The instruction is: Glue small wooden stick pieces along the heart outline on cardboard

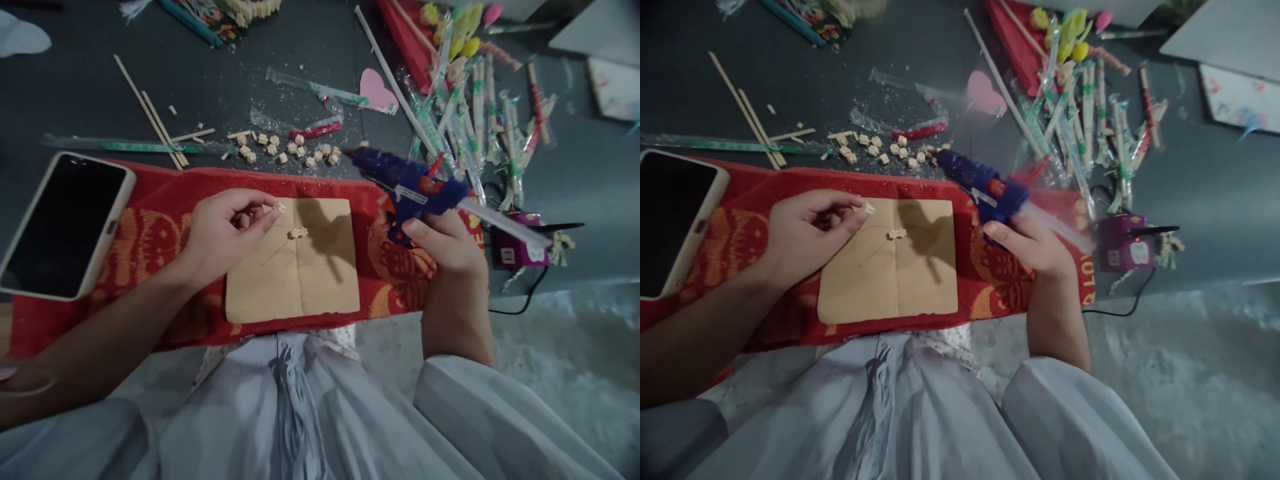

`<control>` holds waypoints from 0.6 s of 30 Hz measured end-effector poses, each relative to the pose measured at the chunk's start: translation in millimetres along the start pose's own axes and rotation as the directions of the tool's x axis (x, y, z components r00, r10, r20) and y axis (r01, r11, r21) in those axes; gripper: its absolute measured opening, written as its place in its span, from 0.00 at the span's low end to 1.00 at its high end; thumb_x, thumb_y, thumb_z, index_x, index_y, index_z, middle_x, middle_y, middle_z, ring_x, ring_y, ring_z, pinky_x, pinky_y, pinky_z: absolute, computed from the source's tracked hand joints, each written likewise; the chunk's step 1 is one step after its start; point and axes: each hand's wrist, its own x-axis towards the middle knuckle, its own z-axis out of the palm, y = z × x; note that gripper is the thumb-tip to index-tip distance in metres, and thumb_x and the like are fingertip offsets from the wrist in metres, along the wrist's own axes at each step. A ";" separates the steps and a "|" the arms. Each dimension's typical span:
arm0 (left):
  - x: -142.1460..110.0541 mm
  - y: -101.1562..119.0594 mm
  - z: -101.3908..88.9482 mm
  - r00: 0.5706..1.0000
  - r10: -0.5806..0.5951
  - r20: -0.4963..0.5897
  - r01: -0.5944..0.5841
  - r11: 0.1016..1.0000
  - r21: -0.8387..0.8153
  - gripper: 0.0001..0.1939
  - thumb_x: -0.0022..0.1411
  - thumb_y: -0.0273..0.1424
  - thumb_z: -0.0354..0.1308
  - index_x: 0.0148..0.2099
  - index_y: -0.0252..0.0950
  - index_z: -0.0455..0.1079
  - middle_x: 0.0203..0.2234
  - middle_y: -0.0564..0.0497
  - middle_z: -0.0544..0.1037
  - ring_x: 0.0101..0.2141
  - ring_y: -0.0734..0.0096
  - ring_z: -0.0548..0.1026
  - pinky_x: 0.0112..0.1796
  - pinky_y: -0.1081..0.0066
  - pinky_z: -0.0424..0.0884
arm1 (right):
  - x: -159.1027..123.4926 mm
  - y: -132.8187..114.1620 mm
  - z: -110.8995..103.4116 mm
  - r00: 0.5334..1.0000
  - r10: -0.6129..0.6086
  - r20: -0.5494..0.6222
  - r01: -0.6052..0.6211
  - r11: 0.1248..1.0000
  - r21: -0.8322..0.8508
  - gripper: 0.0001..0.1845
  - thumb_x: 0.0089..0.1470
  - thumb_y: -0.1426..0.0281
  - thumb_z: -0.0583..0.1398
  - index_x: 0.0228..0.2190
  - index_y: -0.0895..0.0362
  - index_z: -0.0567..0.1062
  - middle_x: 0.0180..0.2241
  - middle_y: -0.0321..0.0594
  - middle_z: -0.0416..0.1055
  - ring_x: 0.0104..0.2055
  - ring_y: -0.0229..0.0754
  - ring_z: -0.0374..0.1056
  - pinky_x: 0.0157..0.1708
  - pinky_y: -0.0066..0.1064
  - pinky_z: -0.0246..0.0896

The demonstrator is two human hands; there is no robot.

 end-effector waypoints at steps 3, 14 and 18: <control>0.1 -3.0 -3.7 0.997 0.055 0.053 -0.059 0.995 0.075 0.08 0.68 0.41 0.66 0.44 0.49 0.85 0.30 0.53 0.83 0.30 0.66 0.76 0.34 0.64 0.75 | -9.8 11.0 -17.9 0.992 -0.037 -0.124 0.006 0.971 -0.240 0.29 0.64 0.41 0.72 0.54 0.49 0.82 0.44 0.42 0.82 0.42 0.51 0.76 0.49 0.49 0.77; 4.9 -13.7 -3.8 0.961 0.138 0.241 -0.204 0.939 0.278 0.13 0.72 0.42 0.64 0.48 0.43 0.87 0.34 0.50 0.85 0.34 0.62 0.80 0.39 0.66 0.75 | -30.2 -3.5 -28.5 0.990 -0.110 -0.088 -0.008 0.579 -0.815 0.25 0.58 0.74 0.69 0.57 0.56 0.79 0.55 0.65 0.81 0.62 0.75 0.77 0.66 0.70 0.70; 5.4 -14.3 -5.6 0.949 0.127 0.289 -0.223 0.917 0.331 0.14 0.73 0.42 0.62 0.48 0.44 0.87 0.32 0.51 0.84 0.33 0.62 0.80 0.37 0.67 0.73 | 0.7 -51.7 12.4 0.977 -0.138 0.162 0.213 0.625 -0.751 0.08 0.69 0.68 0.66 0.48 0.56 0.82 0.46 0.58 0.81 0.52 0.67 0.79 0.56 0.60 0.75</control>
